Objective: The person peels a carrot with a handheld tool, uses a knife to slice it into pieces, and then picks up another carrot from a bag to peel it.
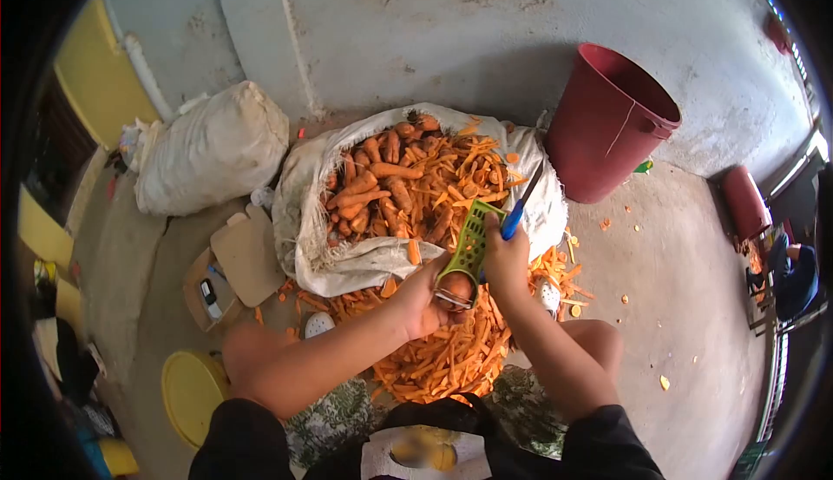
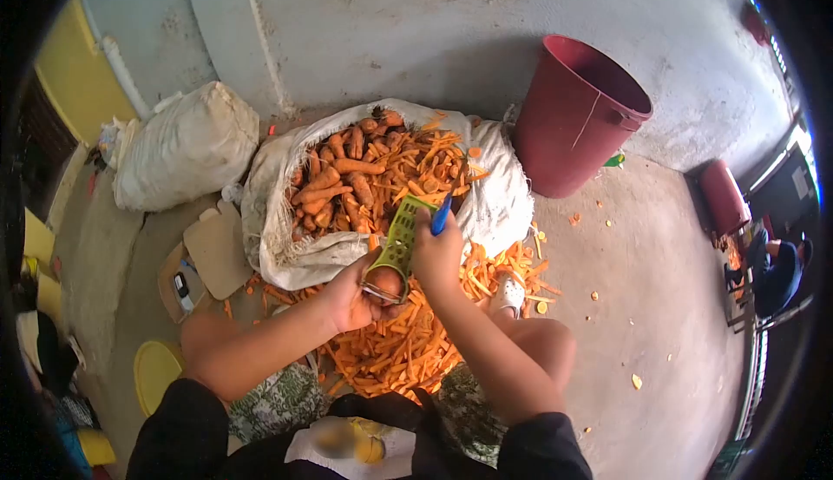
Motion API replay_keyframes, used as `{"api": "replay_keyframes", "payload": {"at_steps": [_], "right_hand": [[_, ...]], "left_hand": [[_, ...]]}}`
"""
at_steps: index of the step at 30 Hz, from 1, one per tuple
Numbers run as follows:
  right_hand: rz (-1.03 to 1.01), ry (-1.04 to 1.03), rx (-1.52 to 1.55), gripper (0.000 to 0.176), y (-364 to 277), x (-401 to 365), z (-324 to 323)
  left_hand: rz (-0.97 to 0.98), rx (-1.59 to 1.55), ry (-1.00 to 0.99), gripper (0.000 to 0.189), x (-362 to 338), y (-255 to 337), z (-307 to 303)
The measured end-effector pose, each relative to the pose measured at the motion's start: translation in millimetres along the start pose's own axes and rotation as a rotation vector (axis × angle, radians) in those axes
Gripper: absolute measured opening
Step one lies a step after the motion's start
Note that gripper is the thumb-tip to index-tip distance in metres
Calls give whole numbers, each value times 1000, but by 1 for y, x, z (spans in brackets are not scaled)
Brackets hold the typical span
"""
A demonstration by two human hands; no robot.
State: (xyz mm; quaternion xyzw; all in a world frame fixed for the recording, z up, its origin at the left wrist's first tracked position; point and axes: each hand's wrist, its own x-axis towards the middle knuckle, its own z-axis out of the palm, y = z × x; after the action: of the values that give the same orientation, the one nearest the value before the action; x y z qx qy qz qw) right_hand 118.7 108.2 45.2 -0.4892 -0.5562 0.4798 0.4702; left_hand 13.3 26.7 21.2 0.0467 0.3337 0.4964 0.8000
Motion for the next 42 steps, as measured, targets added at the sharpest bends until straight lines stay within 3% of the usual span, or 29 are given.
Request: {"api": "replay_keyframes", "payload": {"at_steps": [3, 5, 8, 11, 13, 15, 16, 19, 20, 21, 23, 25, 26, 29, 31, 33, 35, 36, 39, 41, 42], "right_hand": [[-106, 1, -164, 30, 4, -20, 7], [-57, -28, -162, 27, 3, -28, 11], [-293, -3, -366, 23, 15, -29, 13], [-231, 21, -295, 22, 32, -4, 12], [-171, 223, -279, 23, 51, 43, -6], [66, 304, -129, 23, 48, 68, -29], [69, 304, -128, 23, 47, 64, -27], [96, 124, 124, 22, 5, 20, -4], [41, -1, 162, 23, 29, 17, 0], [-25, -42, 10, 22, 18, -1, 7], [-14, -146, 21, 21, 2, -25, 17], [-192, -101, -161, 19, 10, -34, 22], [-188, -102, -162, 19, 13, -34, 22], [-332, -56, -255, 19, 19, -26, 22], [-84, 39, -140, 21, 28, -4, 19], [-42, 187, -76, 22, 35, 32, 1], [66, 217, -69, 23, 47, 53, -18], [40, 159, 44, 24, 38, 45, -17], [43, 20, 35, 24, 12, -2, 8], [-61, -133, 33, 22, 16, -28, 17], [-127, -109, -86, 22, 17, -36, 22]], "left_hand": [[14, -114, 25, 41, -11, -10, -15], [29, -117, 15, 40, -16, -18, -20], [54, -94, 96, 40, -13, -22, -27], [84, 63, 64, 42, -13, -18, -34], [32, 171, -49, 43, -20, -18, -24], [-34, 183, -63, 44, -33, -13, -10], [1, 100, -37, 44, -32, -12, -13], [0, -63, 9, 42, -25, -1, -23], [4, -46, 12, 40, -23, 2, -25], [6, -28, 15, 38, -21, 3, -27], [46, -27, -99, 36, -17, -1, -30], [94, -135, 75, 33, -11, -8, -28], [70, -150, 126, 34, -8, -13, -34], [34, 48, 101, 36, -18, -6, -26], [-24, 155, 74, 38, -21, -5, -27], [-79, 263, 46, 40, -25, -6, -23], [-71, 146, 15, 43, -31, -10, -18], [5, 83, 8, 42, -26, -9, -25], [-2, 91, 48, 40, -24, 3, -30], [15, 53, 34, 39, -16, -2, -35], [9, -39, 68, 38, -14, -4, -33]]}}
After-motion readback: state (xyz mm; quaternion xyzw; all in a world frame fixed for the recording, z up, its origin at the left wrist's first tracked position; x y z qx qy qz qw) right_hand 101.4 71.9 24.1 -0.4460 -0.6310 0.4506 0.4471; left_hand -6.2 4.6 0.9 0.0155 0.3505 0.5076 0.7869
